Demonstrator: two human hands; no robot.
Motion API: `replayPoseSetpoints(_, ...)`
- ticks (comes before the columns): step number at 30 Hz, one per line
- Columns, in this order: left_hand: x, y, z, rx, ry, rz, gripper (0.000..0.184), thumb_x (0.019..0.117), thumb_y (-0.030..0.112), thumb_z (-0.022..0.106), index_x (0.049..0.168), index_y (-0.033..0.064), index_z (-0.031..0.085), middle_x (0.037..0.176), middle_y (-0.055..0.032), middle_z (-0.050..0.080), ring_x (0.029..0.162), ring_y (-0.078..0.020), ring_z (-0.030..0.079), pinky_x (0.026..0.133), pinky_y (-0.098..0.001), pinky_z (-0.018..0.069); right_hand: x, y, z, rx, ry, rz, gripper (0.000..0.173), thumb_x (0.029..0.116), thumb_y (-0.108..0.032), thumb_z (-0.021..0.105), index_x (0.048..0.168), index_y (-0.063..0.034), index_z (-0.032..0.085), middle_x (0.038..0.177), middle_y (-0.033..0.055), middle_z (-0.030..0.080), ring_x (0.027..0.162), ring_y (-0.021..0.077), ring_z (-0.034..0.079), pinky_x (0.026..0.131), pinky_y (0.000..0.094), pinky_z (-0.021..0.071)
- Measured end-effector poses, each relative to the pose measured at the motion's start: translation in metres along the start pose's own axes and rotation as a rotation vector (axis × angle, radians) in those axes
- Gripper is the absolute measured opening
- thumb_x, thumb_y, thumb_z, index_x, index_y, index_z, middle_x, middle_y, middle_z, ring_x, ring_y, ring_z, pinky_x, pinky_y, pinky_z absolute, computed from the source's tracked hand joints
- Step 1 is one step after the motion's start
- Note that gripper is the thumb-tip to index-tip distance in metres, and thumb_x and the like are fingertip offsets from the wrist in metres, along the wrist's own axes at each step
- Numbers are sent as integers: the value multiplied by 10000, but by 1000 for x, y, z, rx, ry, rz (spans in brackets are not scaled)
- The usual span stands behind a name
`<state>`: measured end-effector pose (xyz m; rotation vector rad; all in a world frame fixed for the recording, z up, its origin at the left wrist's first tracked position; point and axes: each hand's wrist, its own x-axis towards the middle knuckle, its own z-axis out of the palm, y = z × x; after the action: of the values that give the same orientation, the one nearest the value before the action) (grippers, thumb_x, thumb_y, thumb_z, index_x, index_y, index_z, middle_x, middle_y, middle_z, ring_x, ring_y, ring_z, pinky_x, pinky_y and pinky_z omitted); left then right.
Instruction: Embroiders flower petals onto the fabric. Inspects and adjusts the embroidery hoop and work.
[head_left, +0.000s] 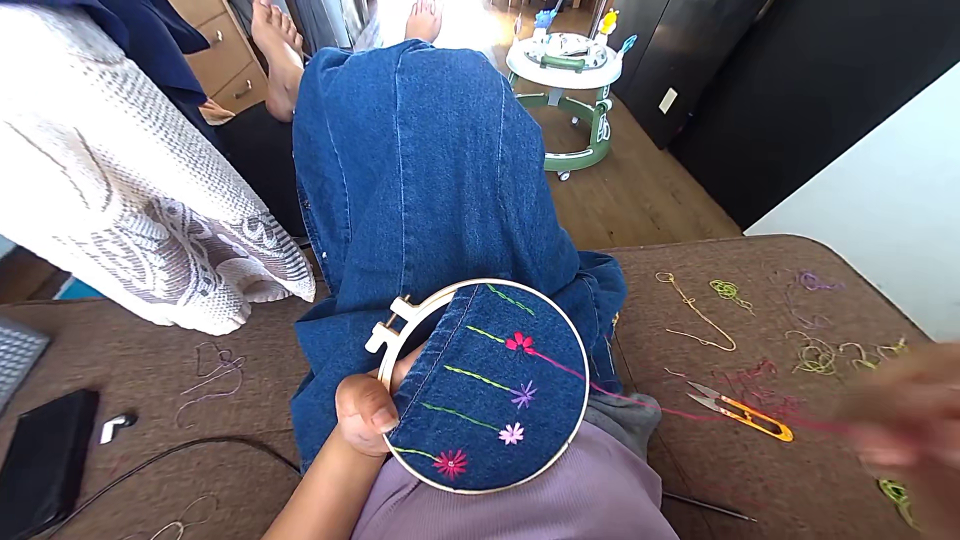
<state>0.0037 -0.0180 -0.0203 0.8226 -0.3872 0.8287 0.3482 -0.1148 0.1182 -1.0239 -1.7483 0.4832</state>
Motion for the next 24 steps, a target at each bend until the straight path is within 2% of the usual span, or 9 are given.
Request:
replayPoseSetpoints(1,0,0,-1,3,-1,0,405,995,186,554,1381,71,601,1306,-26,678,1199,-80,628,1059,-266,479,2,4,20,-35,-77,-9,123,1019,-327,645,1081,-236,702,957,-126,675,826,-29,644,715,151,555)
replayPoseSetpoints(3,0,0,0,22,-1,3,401,999,192,548,1382,83,605,1311,-15,677,1205,-71,625,1061,-263,478,2,16,65,15,-162,-48,140,1032,-266,626,1076,-178,725,969,-51,661,856,1,640,730,167,568)
replayPoseSetpoints(5,1,0,0,12,-19,4,418,1009,205,537,1410,101,586,1333,3,666,1228,-55,609,1070,-256,470,0,30,98,35,-147,-73,148,1027,-213,617,1050,-136,741,939,-23,654,809,-5,628,687,145,558)
replayPoseSetpoints(7,0,-2,-3,-8,-35,11,410,1001,184,536,1400,101,589,1322,-1,665,1222,-62,610,1065,-262,465,-1,38,115,-33,-68,-74,152,1012,-214,619,1030,-135,747,887,-39,628,732,-35,586,622,110,518)
replayPoseSetpoints(10,1,-2,0,25,10,17,415,978,197,566,1378,95,610,1295,-10,684,1189,-65,634,1044,-259,486,-1,43,122,-100,-10,-54,145,987,-221,630,1008,-128,739,827,-61,583,665,-61,521,565,79,455)
replayPoseSetpoints(14,-3,-6,-7,-29,-32,24,450,1006,198,545,1447,110,548,1345,-6,650,1237,-67,601,1078,-273,456,1,44,120,-109,-18,-45,134,972,-206,624,997,-128,731,805,-70,573,655,-63,515,550,80,446)
replayPoseSetpoints(19,0,-2,-1,16,8,3,431,971,203,574,1386,90,601,1315,-14,673,1198,-66,628,1048,-256,481,2,44,120,-105,-24,-40,143,961,-196,618,980,-119,737,790,-74,569,650,-65,509,555,77,440)
replayPoseSetpoints(24,-1,-5,-5,-56,-52,7,447,998,170,532,1441,114,552,1358,0,639,1247,-63,590,1079,-267,452,1,43,121,-99,-20,-32,147,957,-194,614,980,-120,739,781,-78,566,645,-65,500,545,77,426)
